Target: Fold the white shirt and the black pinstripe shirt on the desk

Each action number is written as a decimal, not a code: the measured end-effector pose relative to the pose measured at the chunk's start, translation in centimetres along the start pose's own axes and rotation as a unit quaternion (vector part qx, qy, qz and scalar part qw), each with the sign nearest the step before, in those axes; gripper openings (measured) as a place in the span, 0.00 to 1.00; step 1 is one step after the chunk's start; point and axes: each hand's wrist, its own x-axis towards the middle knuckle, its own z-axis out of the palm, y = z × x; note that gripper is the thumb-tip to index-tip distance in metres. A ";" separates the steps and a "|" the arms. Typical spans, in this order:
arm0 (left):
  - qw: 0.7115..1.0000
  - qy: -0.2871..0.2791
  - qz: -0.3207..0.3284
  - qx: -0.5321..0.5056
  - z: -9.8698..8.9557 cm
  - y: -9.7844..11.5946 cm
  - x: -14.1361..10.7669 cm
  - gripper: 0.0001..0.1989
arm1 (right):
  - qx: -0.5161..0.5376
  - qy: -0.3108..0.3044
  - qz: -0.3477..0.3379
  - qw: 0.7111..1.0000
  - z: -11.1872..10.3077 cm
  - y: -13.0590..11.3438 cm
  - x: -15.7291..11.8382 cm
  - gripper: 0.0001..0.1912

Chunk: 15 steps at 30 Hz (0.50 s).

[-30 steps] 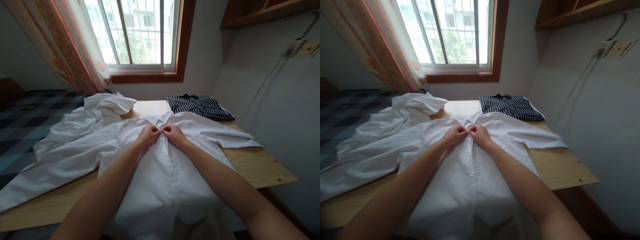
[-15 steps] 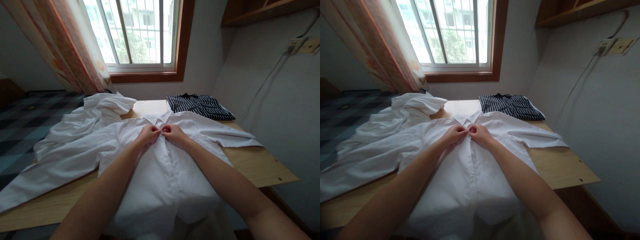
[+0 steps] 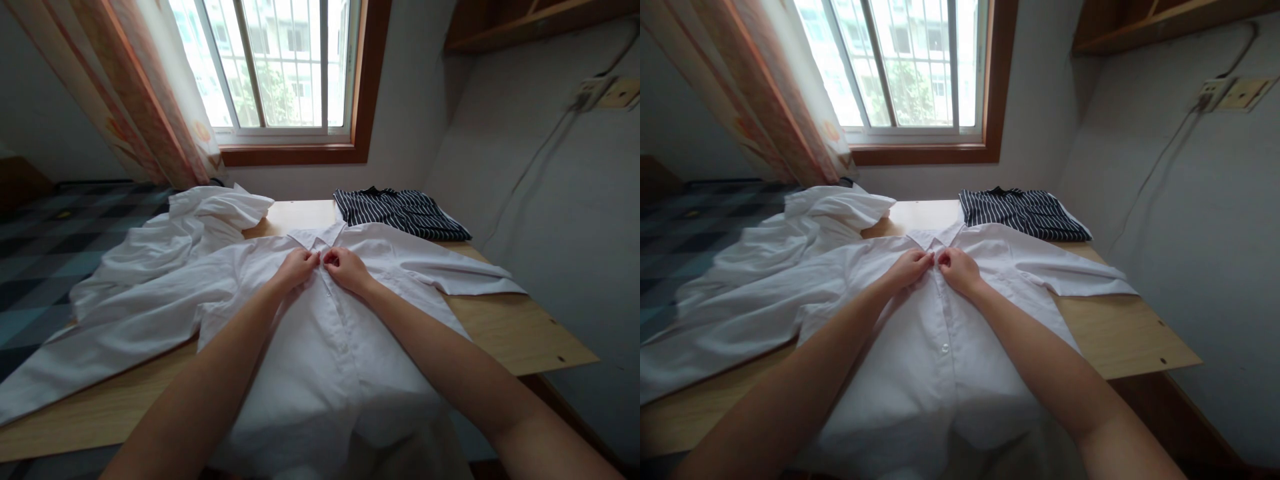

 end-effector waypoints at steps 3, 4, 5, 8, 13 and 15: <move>1.000 0.012 0.007 0.024 0.1 0.2 0.0 0.23 | -0.004 0.003 -0.001 1.000 0.0 -0.1 -0.1 0.05; 0.999 0.013 0.004 0.029 0.1 0.2 -0.1 0.21 | -0.008 0.004 0.000 1.000 0.0 -0.1 -0.1 0.05; 0.999 0.013 -0.002 0.031 0.1 0.3 -0.1 0.20 | -0.012 0.003 0.003 1.000 0.0 -0.1 -0.1 0.05; 0.999 0.012 -0.024 0.030 0.1 0.6 -0.3 0.15 | -0.025 -0.001 0.009 1.000 0.1 -0.1 -0.1 0.05; 0.998 0.021 -0.037 0.041 0.0 0.8 -0.3 0.13 | -0.036 -0.002 0.010 0.999 0.1 -0.1 -0.1 0.06; 0.998 0.019 -0.039 0.042 0.1 0.7 -0.3 0.13 | -0.042 -0.001 0.007 0.999 0.0 -0.2 -0.2 0.06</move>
